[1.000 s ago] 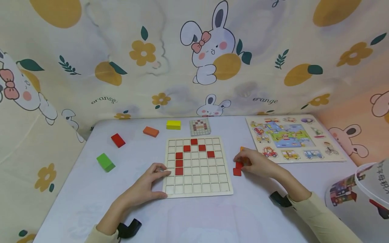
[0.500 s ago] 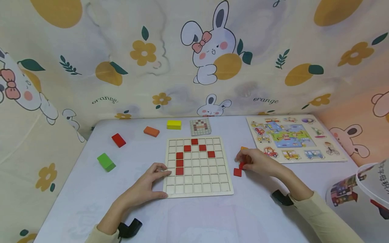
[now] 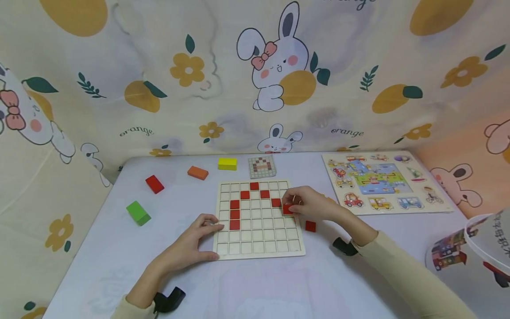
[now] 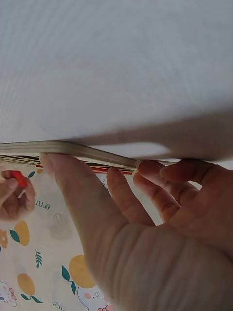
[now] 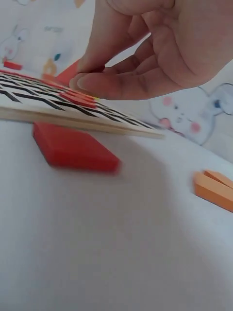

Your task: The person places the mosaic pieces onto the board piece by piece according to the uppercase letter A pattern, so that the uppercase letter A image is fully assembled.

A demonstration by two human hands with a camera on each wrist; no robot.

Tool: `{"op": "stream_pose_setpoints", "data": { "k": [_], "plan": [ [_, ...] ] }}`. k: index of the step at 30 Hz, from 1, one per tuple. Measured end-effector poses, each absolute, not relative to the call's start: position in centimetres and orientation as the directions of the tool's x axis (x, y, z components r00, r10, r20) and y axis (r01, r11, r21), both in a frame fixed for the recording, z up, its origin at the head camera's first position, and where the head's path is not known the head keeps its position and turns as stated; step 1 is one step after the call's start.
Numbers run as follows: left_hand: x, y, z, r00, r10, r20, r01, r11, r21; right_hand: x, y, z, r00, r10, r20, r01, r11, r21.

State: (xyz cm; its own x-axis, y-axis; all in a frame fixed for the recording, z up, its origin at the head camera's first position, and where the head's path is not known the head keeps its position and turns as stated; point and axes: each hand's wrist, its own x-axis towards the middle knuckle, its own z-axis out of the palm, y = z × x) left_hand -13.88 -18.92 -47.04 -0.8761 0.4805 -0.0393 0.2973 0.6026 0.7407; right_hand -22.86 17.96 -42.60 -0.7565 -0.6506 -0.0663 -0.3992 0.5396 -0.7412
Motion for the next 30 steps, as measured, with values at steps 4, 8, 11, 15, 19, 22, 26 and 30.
{"op": "stream_pose_setpoints", "data": {
  "k": [4, 8, 11, 15, 19, 22, 26, 30],
  "plan": [
    [-13.9, -18.9, -47.0, -0.875, 0.482, -0.042, 0.297, 0.603, 0.74, -23.3, 16.5, -42.9, -0.755, -0.652, -0.074, -0.377, 0.523, -0.764],
    [-13.9, -18.8, -46.8, -0.875, 0.482, -0.046, 0.293, 0.604, 0.741, -23.5, 15.8, -43.3, -0.754, -0.651, -0.091, -0.363, 0.527, -0.768],
    [-13.8, -18.8, -46.8, -0.876, 0.48, -0.046, 0.292, 0.604, 0.742, -23.6, 15.5, -43.6, -0.752, -0.652, -0.091, -0.367, 0.529, -0.765],
    [-13.8, -18.8, -46.8, -0.877, 0.479, -0.043, 0.295, 0.605, 0.739, -23.5, 15.2, -43.7, -0.758, -0.648, -0.077, -0.387, 0.541, -0.747],
    [-13.8, -18.9, -46.8, -0.877, 0.478, -0.045, 0.291, 0.603, 0.742, -23.4, 15.1, -43.6, -0.767, -0.64, -0.044, -0.45, 0.586, -0.674],
    [-13.8, -18.9, -46.9, -0.878, 0.476, -0.048, 0.285, 0.602, 0.746, -23.1, 14.9, -43.4, -0.771, -0.636, -0.014, -0.496, 0.615, -0.613],
    [-13.8, -18.8, -46.9, -0.879, 0.474, -0.049, 0.281, 0.599, 0.749, -22.8, 14.7, -43.2, -0.777, -0.629, -0.002, -0.511, 0.633, -0.582],
    [-13.8, -18.8, -46.9, -0.878, 0.476, -0.043, 0.288, 0.599, 0.747, -22.5, 14.5, -43.3, -0.786, -0.618, 0.002, -0.515, 0.652, -0.556]
  ]
}}
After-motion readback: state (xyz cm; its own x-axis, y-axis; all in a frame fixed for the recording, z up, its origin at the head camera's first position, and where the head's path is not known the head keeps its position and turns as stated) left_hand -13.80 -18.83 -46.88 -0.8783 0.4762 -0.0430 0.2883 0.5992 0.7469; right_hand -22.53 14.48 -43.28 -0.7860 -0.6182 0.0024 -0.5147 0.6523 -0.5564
